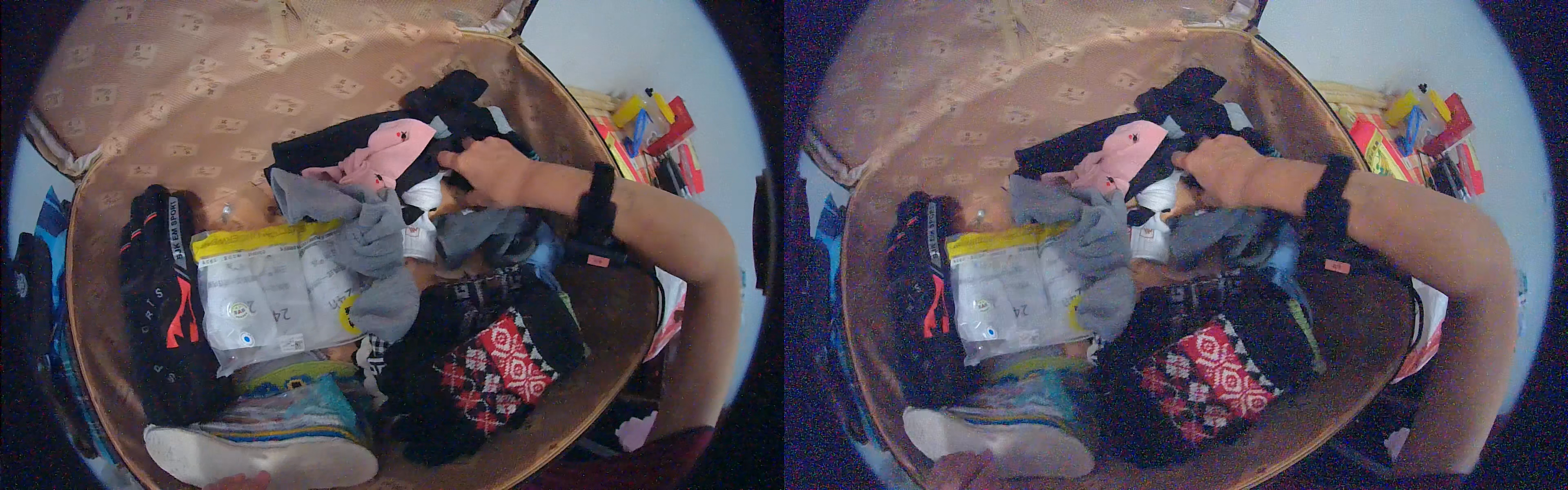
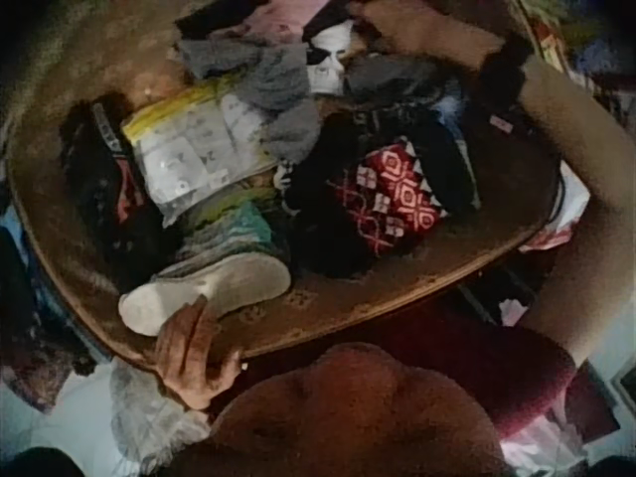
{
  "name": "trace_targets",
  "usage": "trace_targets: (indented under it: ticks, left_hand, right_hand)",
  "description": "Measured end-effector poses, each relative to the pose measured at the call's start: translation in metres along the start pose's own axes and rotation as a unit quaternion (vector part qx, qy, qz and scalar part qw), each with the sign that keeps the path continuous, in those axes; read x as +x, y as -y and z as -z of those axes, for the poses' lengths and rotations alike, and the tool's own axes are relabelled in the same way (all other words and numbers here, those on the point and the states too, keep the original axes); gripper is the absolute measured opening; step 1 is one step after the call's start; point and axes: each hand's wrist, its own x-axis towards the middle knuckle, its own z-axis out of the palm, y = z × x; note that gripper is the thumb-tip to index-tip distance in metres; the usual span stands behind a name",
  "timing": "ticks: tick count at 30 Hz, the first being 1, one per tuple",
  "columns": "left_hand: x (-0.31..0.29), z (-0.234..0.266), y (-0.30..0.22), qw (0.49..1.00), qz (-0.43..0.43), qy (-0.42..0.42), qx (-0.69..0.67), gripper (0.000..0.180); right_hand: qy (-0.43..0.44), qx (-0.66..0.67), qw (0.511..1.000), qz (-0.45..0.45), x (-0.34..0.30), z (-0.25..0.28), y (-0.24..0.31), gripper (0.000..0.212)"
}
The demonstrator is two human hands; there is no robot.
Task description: The person organizes socks and clothing items within a suitcase, placing some into a small white bag and rearranging others.
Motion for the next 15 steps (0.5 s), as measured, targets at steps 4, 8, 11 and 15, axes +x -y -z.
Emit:
trace_targets:
  ticks: [4, 8, 11, 15]
  left_hand:
    - [-0.001, 0.000, -0.001, 1.000, 0.012, 0.010, -0.008, 0.038]
    - [-0.001, -0.001, -0.006, 1.000, 0.008, -0.012, 0.012, 0.038]
    - [-0.002, -0.001, -0.007, 0.999, 0.003, -0.031, 0.024, 0.038]
    - [-0.002, 0.000, -0.009, 0.998, -0.014, -0.034, 0.041, 0.037]
  right_hand:
    - [-0.004, 0.140, 0.989, 0.036, -0.009, 0.022, -0.025, 0.043]
    - [0.028, 0.327, 0.939, 0.103, -0.010, 0.045, -0.053, 0.041]
    - [0.036, 0.524, 0.850, 0.048, -0.024, 0.070, -0.049, 0.044]
    - [0.041, 0.659, 0.751, -0.003, -0.038, 0.092, -0.046, 0.049]
